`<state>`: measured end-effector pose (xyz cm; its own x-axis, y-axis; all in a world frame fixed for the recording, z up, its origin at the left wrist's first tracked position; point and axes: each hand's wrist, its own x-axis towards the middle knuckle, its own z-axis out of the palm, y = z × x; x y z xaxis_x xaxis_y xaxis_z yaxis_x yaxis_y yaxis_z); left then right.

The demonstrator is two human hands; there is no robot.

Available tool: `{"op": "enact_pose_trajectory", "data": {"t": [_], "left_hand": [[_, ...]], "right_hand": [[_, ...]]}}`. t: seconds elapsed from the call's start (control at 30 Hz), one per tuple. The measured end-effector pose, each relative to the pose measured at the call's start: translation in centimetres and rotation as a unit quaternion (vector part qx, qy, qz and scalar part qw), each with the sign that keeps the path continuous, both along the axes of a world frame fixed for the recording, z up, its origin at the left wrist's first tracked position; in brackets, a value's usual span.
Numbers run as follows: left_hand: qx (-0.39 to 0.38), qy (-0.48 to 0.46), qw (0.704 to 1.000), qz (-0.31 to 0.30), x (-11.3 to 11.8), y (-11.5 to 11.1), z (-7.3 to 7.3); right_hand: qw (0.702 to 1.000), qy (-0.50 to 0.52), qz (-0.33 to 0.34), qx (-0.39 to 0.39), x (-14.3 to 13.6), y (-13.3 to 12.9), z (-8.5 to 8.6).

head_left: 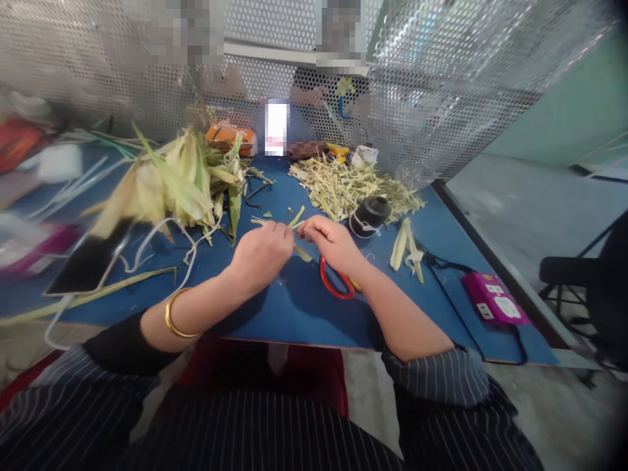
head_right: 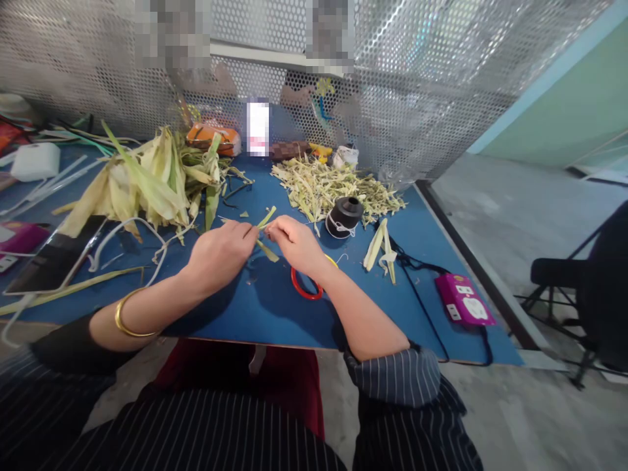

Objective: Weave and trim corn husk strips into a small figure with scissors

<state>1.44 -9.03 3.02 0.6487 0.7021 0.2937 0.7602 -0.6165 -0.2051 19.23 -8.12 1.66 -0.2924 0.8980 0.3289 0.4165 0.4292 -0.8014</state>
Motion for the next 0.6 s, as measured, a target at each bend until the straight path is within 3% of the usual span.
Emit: {"op": "enact_pose_trajectory", "data": {"t": [0.2,0.37,0.6], "left_hand": [[-0.112,0.034,0.993,0.015,1.1,-0.7,-1.7],[-0.185,0.03,0.982,0.002,0.1,0.8,-1.2],[-0.188,-0.053,0.981,0.014,-0.9,2.0,-1.3]], "right_hand": [[0.99,-0.138,0.02,-0.024,0.1,0.5,-0.8],[0.984,-0.166,0.004,-0.062,0.1,0.7,-1.2],[0.982,-0.178,0.005,-0.064,-0.2,0.6,-1.5]]}}
